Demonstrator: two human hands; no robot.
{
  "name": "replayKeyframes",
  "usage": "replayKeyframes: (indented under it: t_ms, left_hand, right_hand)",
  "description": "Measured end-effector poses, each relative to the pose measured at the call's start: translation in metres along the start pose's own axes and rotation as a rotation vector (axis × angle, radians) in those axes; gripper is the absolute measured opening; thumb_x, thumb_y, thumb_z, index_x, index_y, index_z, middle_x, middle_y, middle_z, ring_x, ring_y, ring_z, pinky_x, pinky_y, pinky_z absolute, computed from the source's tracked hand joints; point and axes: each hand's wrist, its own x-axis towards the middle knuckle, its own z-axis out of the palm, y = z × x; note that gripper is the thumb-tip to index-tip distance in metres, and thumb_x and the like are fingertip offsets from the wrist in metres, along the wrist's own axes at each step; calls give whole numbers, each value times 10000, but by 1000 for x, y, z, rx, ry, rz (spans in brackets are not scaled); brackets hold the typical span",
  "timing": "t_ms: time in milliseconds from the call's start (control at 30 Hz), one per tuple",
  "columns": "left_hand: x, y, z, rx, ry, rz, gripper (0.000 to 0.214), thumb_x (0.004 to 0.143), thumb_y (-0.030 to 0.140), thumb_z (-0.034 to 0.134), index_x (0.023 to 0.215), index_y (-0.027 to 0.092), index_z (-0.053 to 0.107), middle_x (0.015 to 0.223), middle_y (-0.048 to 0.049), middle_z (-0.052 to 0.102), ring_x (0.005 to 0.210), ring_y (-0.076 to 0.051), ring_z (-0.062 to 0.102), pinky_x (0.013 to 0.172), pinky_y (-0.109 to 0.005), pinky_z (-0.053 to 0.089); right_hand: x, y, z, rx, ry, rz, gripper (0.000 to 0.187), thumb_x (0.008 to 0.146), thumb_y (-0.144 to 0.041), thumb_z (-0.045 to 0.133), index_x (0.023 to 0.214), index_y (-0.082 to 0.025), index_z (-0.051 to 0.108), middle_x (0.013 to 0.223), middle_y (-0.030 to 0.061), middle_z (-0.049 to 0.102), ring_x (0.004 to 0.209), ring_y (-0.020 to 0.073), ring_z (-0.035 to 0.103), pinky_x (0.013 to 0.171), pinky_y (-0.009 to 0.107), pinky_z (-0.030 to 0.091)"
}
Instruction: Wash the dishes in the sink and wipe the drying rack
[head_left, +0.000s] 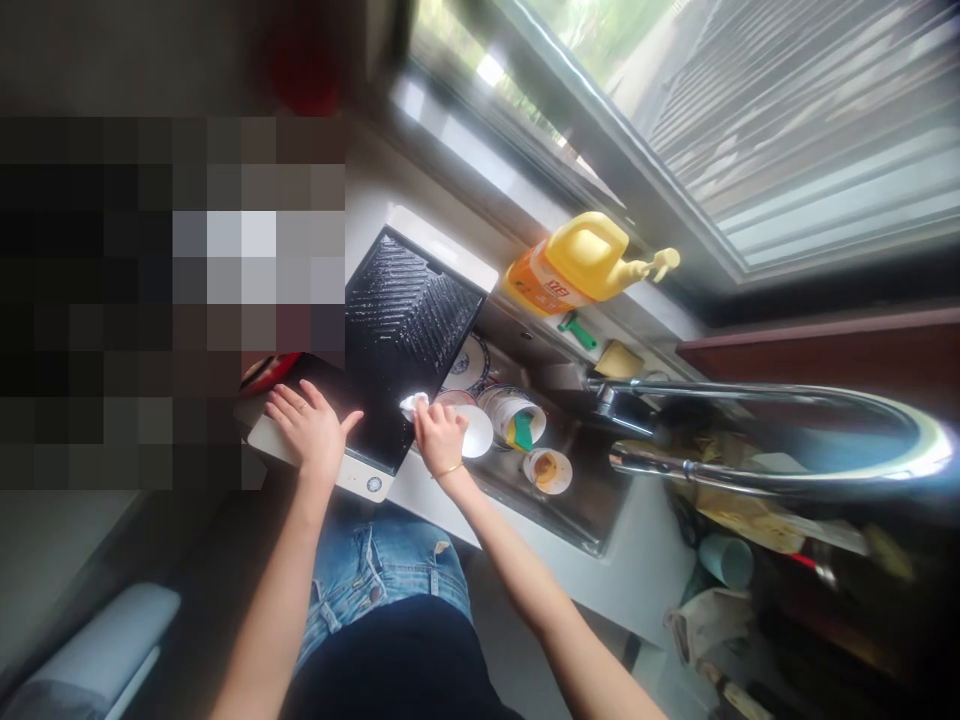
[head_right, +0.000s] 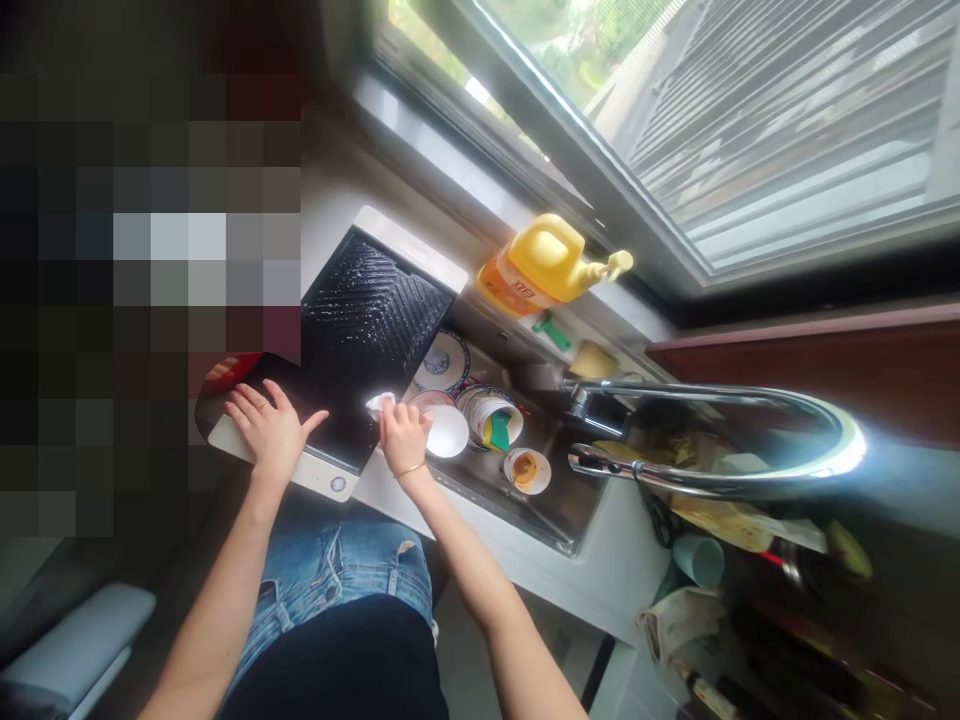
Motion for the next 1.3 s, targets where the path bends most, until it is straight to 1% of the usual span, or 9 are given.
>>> replayKeyframes:
  t_ms: [100,267,500,767,833,933,1067,1167,1300]
  left_hand:
    - [1,-1,1,-22,-2,0,1009,839,593,622,1474,-120,296,1503,-471,213,1453,-544,200,1115,-688,230]
    - [1,-1,2,-30,-7,-6,1032,831,600,630,1484,-118,279,1513,-465,196,1454,-547,189,1123,-691,211]
    - [0,-1,5,-20,-10,-3,1036,829,594,636,1488,-116,270,1523,-456,184,1467,-541,154,1131,-697,186]
    - [1,-2,8,-25,-5,-7,1039,836,623,611,1491,-110,275,1523,-451,197,1465,-541,161,1128,-692,203]
    - [1,-2,7,-21,-5,-6,1039,837,622,611,1494,-107,271,1526,-448,196,1465,-542,159,1130,-688,203]
    - [0,-1,4,-14,-14,-5,1037,839,613,617,1492,-113,269,1525,-450,193,1464,-544,160,1136,-682,192]
    - [-1,-1,1,-24,-22,2,1038,847,617,603,1496,-115,257,1528,-450,186,1467,-540,154,1139,-686,181]
    - [-1,0,1,-45,-22,-6,1038,843,614,611,1492,-119,265,1526,-453,187,1468,-540,146,1143,-683,179]
    - [-1,2,0,-97,-38,-26,1033,847,611,609,1500,-108,255,1545,-433,164,1477,-535,111,1137,-706,156]
  right_hand:
    - [31,14,-14,6,32,61,362,1027,-340,390,1251,-246,658,1030,128,647,993,266,466,818,384,255]
    - [75,38,-27,38,124,155,354,1011,-388,433,936,-232,742,1035,107,651,1024,268,447,829,377,221]
    - [102,30,-23,96,162,100,320,1005,-343,458,908,-235,742,939,79,656,999,239,457,828,359,202]
    - [73,31,-22,62,122,104,321,1006,-345,464,881,-219,732,863,80,668,948,233,461,839,373,211]
    - [94,24,-24,51,125,67,350,1014,-342,446,864,-204,730,890,87,671,980,241,467,853,383,221]
    - [151,19,-35,70,143,-22,382,1021,-364,430,881,-177,732,936,95,664,1043,259,457,876,392,239]
    - [198,45,-52,123,133,-53,480,1030,-391,370,914,-116,746,990,90,641,1042,225,453,889,394,243]
    - [179,71,-57,110,76,-17,417,993,-393,469,872,-121,761,983,78,656,1036,216,452,891,393,243]
    - [125,83,-48,52,26,-126,300,951,-347,578,758,-185,741,878,73,669,1000,238,467,888,398,266]
